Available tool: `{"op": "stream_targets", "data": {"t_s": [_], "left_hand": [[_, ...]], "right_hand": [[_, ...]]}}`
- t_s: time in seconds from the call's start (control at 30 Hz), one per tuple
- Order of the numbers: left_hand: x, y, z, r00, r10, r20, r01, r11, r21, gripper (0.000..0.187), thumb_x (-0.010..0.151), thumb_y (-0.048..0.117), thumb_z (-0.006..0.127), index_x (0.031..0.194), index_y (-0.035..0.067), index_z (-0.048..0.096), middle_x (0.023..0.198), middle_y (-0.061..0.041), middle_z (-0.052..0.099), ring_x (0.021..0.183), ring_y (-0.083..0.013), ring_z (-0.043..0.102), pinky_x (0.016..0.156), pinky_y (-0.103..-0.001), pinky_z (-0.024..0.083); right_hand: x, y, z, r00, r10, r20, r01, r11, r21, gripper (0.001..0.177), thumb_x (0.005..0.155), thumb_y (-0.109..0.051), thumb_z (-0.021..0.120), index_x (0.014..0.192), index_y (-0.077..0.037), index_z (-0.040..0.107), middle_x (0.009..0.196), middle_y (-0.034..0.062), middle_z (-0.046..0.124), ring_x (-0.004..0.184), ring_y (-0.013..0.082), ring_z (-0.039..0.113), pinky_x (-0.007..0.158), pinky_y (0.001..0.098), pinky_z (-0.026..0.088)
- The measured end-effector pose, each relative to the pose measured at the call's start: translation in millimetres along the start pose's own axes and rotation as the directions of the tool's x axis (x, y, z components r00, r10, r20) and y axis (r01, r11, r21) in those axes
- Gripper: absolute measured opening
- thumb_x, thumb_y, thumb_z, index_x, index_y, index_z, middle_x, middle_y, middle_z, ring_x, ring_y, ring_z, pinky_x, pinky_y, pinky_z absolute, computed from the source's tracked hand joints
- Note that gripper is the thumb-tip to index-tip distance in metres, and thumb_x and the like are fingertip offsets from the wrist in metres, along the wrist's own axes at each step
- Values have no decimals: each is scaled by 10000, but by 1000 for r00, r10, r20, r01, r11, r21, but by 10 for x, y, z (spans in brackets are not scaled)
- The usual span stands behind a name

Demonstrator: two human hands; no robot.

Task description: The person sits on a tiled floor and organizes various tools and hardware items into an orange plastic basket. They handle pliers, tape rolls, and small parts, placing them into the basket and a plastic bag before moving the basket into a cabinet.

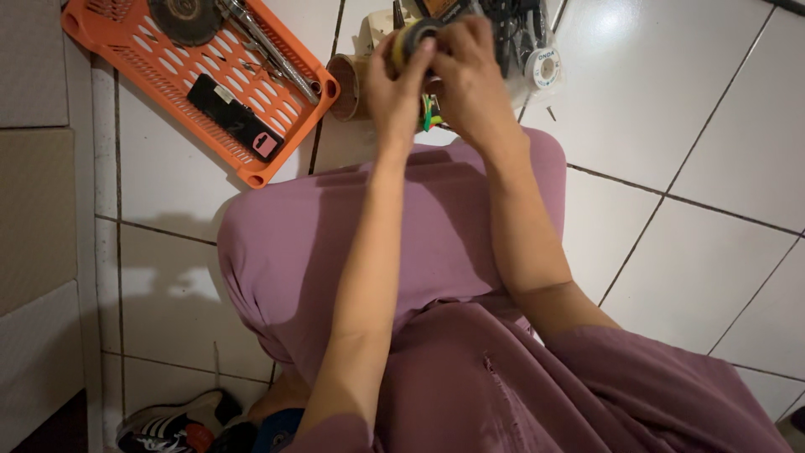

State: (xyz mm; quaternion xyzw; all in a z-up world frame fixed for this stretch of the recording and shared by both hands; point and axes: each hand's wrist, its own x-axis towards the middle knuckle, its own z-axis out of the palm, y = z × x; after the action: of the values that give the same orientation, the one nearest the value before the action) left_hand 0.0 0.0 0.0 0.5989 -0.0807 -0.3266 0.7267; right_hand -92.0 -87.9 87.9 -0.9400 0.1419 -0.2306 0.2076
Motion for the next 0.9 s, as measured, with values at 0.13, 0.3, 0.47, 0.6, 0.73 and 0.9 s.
{"op": "stream_targets", "data": {"t_s": [0.13, 0.3, 0.47, 0.6, 0.73, 0.9], "left_hand": [[-67, 169, -167, 979, -129, -155, 105, 983, -153, 717, 826, 288, 824, 1363, -63, 504, 1263, -231, 631, 1092, -303, 728, 883, -410, 633], [-412, 443, -652, 984, -74, -161, 36, 973, -229, 599, 869, 227, 784, 1321, -72, 530, 1252, -234, 633, 1122, -328, 723, 884, -465, 618], [-747, 451, -1037, 975, -113, -192, 39, 936, -351, 487, 954, 200, 722, 1356, -5, 538, 1225, -205, 651, 1049, -295, 708, 876, -408, 651], [-986, 463, -1135, 974, -119, -193, 27, 907, -421, 474, 954, 208, 709, 1340, -5, 535, 1209, -185, 657, 1039, -301, 724, 878, -406, 661], [-1184, 596, -1318, 977, -94, -190, 8, 912, -410, 507, 939, 224, 702, 1363, 13, 520, 1206, -185, 657, 1051, -295, 716, 885, -420, 660], [-1369, 751, -1473, 971, -58, -230, -34, 926, -376, 526, 936, 231, 706, 1370, 14, 503, 1216, -189, 653, 1058, -304, 710, 897, -426, 649]], "right_hand": [[-112, 182, -260, 935, 266, 235, -344, 840, 418, 294, 851, -17, 839, 1135, -16, 764, 1296, 103, 682, 955, 222, 724, 844, 365, 592], [-652, 1056, -649, 424, 581, 695, -766, 639, -66, 440, 1047, -469, 568, 1302, -149, 730, 1315, 143, 729, 1121, 228, 694, 1003, 366, 527], [-1534, 1376, -175, 524, 207, 826, -822, -133, 554, 931, 927, -774, 306, 1416, -48, 622, 1499, 149, 592, 1413, 279, 535, 1174, 369, 415], [-1887, 1493, 56, 411, 427, 806, -858, -117, 499, 793, 949, -651, 373, 1395, -42, 614, 1430, 148, 613, 1333, 274, 567, 1111, 378, 449], [-2122, 1531, -39, 402, 497, 769, -861, -79, 502, 686, 948, -548, 426, 1357, -34, 624, 1368, 140, 632, 1266, 261, 588, 1066, 369, 470], [-2410, 1302, -151, 468, 496, 731, -821, -60, 567, 555, 948, -419, 491, 1309, -24, 637, 1290, 130, 657, 1183, 244, 614, 1010, 358, 497]]}}
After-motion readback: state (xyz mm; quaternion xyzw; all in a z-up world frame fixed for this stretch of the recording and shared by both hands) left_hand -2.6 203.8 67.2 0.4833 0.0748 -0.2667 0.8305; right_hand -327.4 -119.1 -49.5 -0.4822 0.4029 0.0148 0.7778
